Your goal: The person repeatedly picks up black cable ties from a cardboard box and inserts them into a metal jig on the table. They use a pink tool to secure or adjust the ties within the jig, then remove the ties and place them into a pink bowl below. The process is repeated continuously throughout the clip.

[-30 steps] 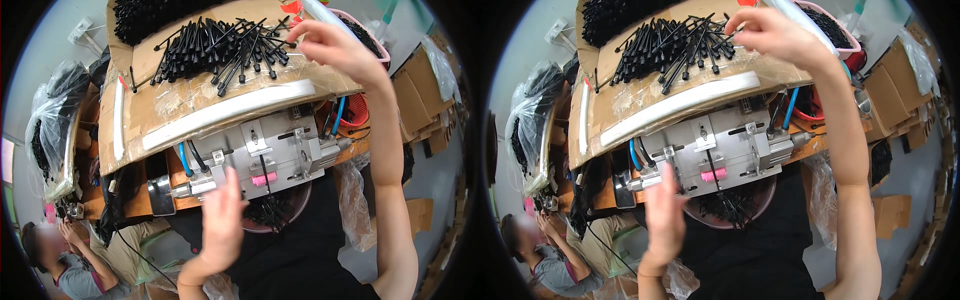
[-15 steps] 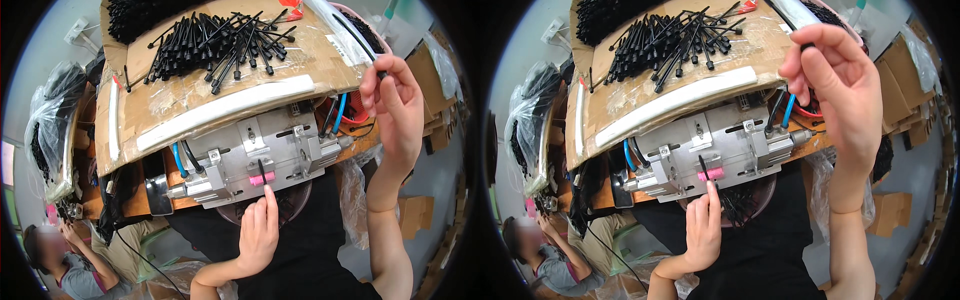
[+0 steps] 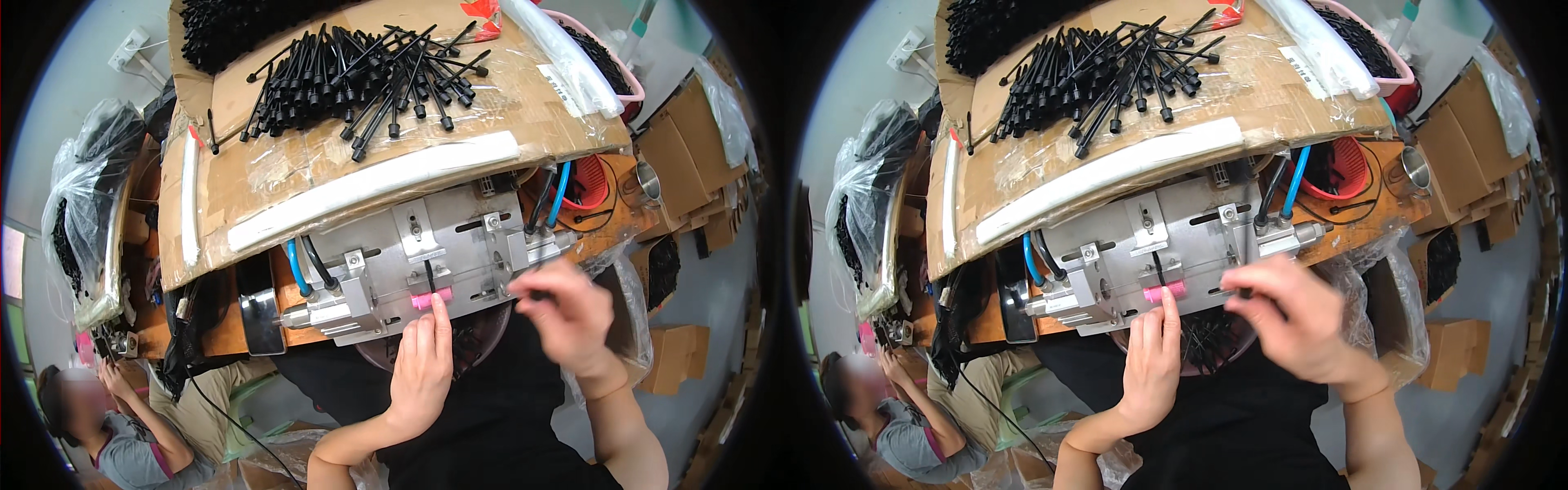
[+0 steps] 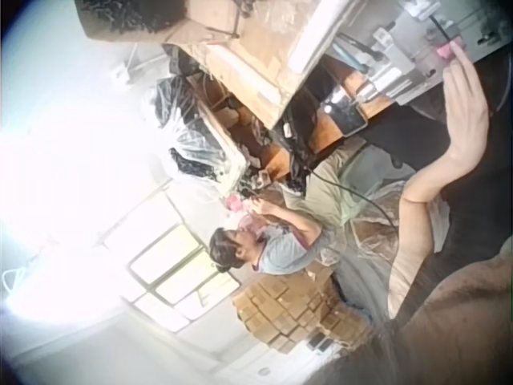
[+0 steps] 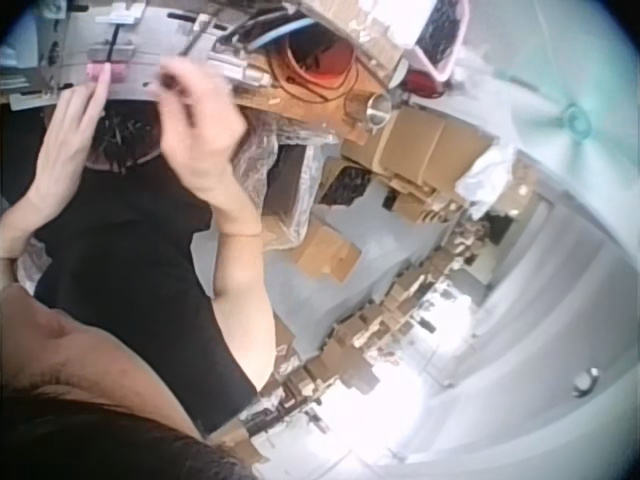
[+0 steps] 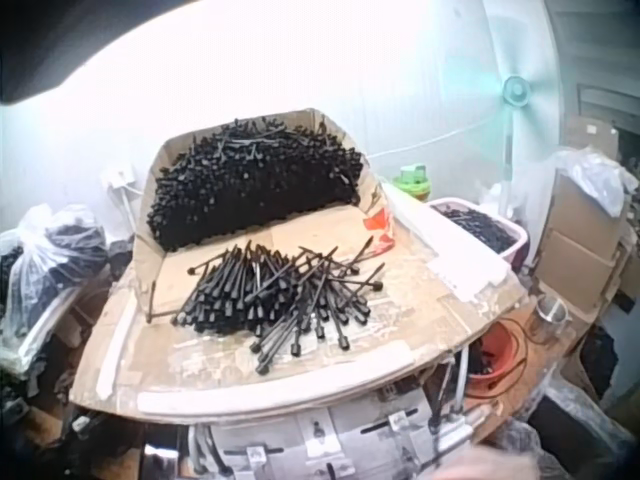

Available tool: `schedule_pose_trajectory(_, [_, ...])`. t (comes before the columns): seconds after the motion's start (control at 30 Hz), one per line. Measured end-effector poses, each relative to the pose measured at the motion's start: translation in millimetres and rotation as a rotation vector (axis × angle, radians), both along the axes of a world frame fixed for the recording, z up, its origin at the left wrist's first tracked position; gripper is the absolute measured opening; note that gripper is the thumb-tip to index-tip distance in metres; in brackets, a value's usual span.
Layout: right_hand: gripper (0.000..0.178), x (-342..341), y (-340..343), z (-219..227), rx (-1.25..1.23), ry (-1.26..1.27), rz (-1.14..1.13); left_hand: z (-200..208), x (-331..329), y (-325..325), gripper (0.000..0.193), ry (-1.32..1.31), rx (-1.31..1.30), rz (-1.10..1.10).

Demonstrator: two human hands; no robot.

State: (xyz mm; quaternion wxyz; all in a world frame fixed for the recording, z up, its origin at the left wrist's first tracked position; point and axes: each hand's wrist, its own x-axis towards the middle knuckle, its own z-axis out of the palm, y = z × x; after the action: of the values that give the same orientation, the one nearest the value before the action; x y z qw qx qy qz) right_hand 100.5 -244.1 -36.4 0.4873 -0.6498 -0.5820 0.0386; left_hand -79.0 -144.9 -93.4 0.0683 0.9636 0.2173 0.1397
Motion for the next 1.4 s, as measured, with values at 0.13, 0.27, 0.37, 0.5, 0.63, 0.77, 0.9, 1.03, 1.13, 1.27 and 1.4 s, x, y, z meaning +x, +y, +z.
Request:
schedule_pose_trajectory(0.13, [0.065,-37.8,0.7,-42.8,0.012,-0.027,0.012,46.6,8.2,31.5,0.063,-0.171,-0.162,-0.106])
schedule_pose_trajectory(0.27, [0.069,-52.6,8.6,-69.5,-0.105,-0.044,0.062,96.1,55.3,111.5,0.029,-0.385,0.071,0.053])
schedule_pose_trajectory(0.37, [0.071,-56.4,15.0,-78.6,-0.112,-0.063,0.083,102.5,78.7,158.1,0.015,-0.378,-0.05,-0.056])
schedule_pose_trajectory(0.5, [0.07,-57.3,18.9,-80.1,-0.118,-0.074,0.071,107.5,82.9,172.7,0.011,-0.26,-0.25,-0.064])
schedule_pose_trajectory(0.63, [0.068,-54.3,18.1,-71.0,-0.168,-0.139,0.065,118.2,72.4,176.3,0.011,-0.218,-0.257,-0.13])
schedule_pose_trajectory(0.77, [0.055,-31.6,25.8,-32.6,-0.148,-0.297,0.153,120.1,53.7,180.7,0.014,-0.17,-0.362,-0.157])
schedule_pose_trajectory(0.9, [0.036,32.6,75.6,27.3,0.081,-0.683,-0.057,121.7,34.1,180.7,0.021,-0.211,-0.33,-0.174])
schedule_pose_trajectory(1.03, [0.009,93.7,156.4,73.4,-0.035,-1.059,-0.038,113.2,13.6,146.3,0.04,-0.344,-0.296,-0.117])
schedule_pose_trajectory(1.13, [0.006,96.5,188.8,73.1,-0.201,-1.118,0.186,78.2,-1.9,106.5,0.071,-0.426,-0.183,0.013])
schedule_pose_trajectory(1.27, [0.008,105.9,200.9,73.5,-0.202,-1.058,0.24,34.9,-20.8,37.9,0.077,-0.269,-0.142,-0.021])
schedule_pose_trajectory(1.4, [0.009,102.0,201.3,73.9,-0.286,-1.037,0.202,6.3,-8.0,-4.9,0.067,-0.166,-0.078,0.005])
